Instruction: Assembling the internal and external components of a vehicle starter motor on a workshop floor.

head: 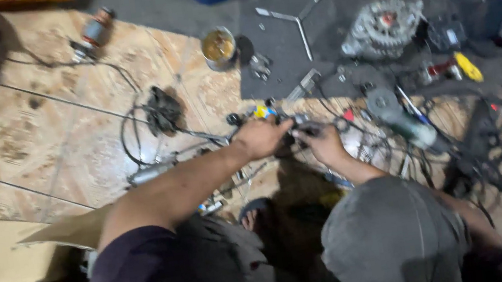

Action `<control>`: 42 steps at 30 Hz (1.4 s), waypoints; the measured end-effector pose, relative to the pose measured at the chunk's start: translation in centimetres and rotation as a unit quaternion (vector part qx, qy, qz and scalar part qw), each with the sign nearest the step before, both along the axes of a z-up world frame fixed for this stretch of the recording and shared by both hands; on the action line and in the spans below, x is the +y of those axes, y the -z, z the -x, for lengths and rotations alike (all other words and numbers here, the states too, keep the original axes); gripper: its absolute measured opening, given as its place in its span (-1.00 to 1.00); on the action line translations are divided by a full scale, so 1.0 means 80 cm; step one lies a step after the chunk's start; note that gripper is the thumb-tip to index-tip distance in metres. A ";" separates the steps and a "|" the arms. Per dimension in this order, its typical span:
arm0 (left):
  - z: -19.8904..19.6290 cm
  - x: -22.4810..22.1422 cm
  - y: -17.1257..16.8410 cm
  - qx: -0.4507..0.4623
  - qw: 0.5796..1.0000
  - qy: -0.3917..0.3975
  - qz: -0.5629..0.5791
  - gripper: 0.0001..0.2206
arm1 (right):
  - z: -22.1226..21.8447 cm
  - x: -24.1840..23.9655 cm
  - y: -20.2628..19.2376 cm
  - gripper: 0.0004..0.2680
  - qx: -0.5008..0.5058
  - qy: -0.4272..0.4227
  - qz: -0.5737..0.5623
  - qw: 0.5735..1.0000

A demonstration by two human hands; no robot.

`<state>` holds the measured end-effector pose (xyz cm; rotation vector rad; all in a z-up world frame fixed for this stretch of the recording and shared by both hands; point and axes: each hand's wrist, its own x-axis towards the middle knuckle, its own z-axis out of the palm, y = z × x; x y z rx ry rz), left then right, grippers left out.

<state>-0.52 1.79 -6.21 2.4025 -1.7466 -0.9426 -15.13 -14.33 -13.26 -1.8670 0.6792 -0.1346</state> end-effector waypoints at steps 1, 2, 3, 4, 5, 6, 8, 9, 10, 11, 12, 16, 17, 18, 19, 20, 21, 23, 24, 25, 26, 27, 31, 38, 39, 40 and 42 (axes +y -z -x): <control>0.000 -0.002 -0.008 0.015 1.000 0.005 0.000 -0.49 | 0.001 0.000 -0.004 -0.83 0.015 0.005 0.000 1.000; 0.000 -0.004 -0.015 0.015 1.000 -0.014 -0.008 -0.52 | 0.002 0.001 -0.006 -0.83 0.000 0.000 0.005 1.000; 0.001 -0.005 -0.019 0.017 0.999 -0.034 -0.018 -0.54 | 0.004 0.002 -0.006 -0.83 -0.012 -0.006 0.009 1.000; 0.002 -0.003 -0.023 0.034 0.999 -0.031 -0.019 -0.54 | 0.006 0.002 -0.002 -0.83 0.006 -0.003 0.008 1.000; 0.002 -0.001 -0.028 0.022 0.999 -0.025 -0.020 -0.55 | 0.006 0.003 0.002 -0.84 -0.016 0.002 -0.001 1.000; 0.002 0.001 -0.033 0.010 1.000 -0.020 -0.020 -0.55 | 0.006 0.004 0.006 -0.86 -0.037 0.007 -0.009 0.999; 0.001 -0.001 -0.018 0.002 1.000 -0.012 -0.011 -0.55 | 0.006 -0.002 0.005 -0.87 -0.038 -0.005 -0.012 0.999; -0.003 -0.003 -0.011 -0.023 1.000 -0.005 0.000 -0.54 | 0.001 -0.005 0.005 -0.89 -0.055 -0.017 -0.013 0.998; 0.002 -0.002 -0.011 -0.014 1.000 -0.005 0.000 -0.54 | 0.007 -0.004 0.001 -0.89 -0.046 -0.017 -0.012 0.999; 0.002 -0.001 -0.012 -0.032 0.999 0.002 0.005 -0.55 | 0.007 -0.002 -0.003 -0.89 -0.064 -0.024 -0.026 0.997; 0.002 0.000 -0.014 -0.049 0.999 0.009 0.010 -0.55 | 0.008 0.000 -0.007 -0.90 -0.082 -0.031 -0.039 0.995; 0.001 0.001 0.008 -0.052 0.998 0.005 0.023 -0.56 | 0.008 0.003 -0.015 -0.91 -0.095 -0.037 -0.061 0.993; 0.003 0.004 -0.011 -0.068 0.997 0.018 0.027 -0.55 | 0.006 -0.002 -0.008 -0.92 -0.095 -0.035 -0.093 0.990; 0.006 0.007 -0.030 -0.085 0.995 0.031 0.030 -0.54 | 0.005 -0.006 -0.001 -0.93 -0.096 -0.033 -0.126 0.987; 0.006 0.008 -0.018 -0.085 0.995 0.031 0.031 -0.54 | 0.001 -0.007 -0.003 -0.93 -0.096 -0.034 -0.125 0.987; 0.007 0.009 -0.005 -0.089 0.995 0.029 0.038 -0.56 | -0.002 -0.008 -0.005 -0.94 -0.070 -0.063 -0.092 0.991; 0.009 0.008 0.008 -0.090 0.994 0.030 0.046 -0.58 | -0.002 -0.009 -0.008 -0.89 -0.041 -0.089 -0.060 0.993; 0.008 0.010 0.002 -0.089 0.994 0.033 0.058 -0.56 | 0.000 -0.001 -0.020 -0.85 -0.019 -0.101 -0.060 0.993; 0.007 0.011 -0.001 -0.090 0.993 0.035 0.068 -0.55 | 0.002 0.003 -0.026 -0.80 0.001 -0.113 -0.061 0.992; 0.008 0.011 0.006 -0.091 0.993 0.036 0.068 -0.55 | 0.004 0.001 -0.023 -0.80 0.000 -0.112 -0.060 0.992; 0.009 0.010 0.012 -0.097 0.992 0.034 0.074 -0.54 | 0.007 -0.002 -0.019 -0.81 -0.003 -0.116 -0.066 0.991; 0.010 0.011 0.019 -0.101 0.991 0.033 0.079 -0.54 | 0.009 -0.003 -0.015 -0.82 -0.005 -0.120 -0.073 0.990; 0.008 0.012 0.012 -0.107 0.990 0.037 0.079 -0.55 | 0.005 -0.001 -0.031 -0.83 -0.006 -0.122 -0.077 0.990; 0.008 0.002 -0.029 -0.061 0.998 0.004 0.031 -0.56 | 0.003 0.006 -0.050 -0.79 -0.050 -0.166 0.093 0.981; 0.004 0.001 -0.024 -0.035 0.999 -0.007 0.019 -0.56 | 0.003 0.006 -0.041 -0.78 -0.046 -0.164 0.110 0.979; 0.006 0.002 -0.025 -0.051 0.998 -0.009 0.020 -0.56 | 0.004 0.009 -0.040 -0.78 -0.062 -0.164 0.113 0.978; 0.010 0.002 -0.027 -0.053 0.999 -0.005 0.010 -0.56 | 0.006 0.012 -0.038 -0.80 -0.035 -0.114 0.083 0.989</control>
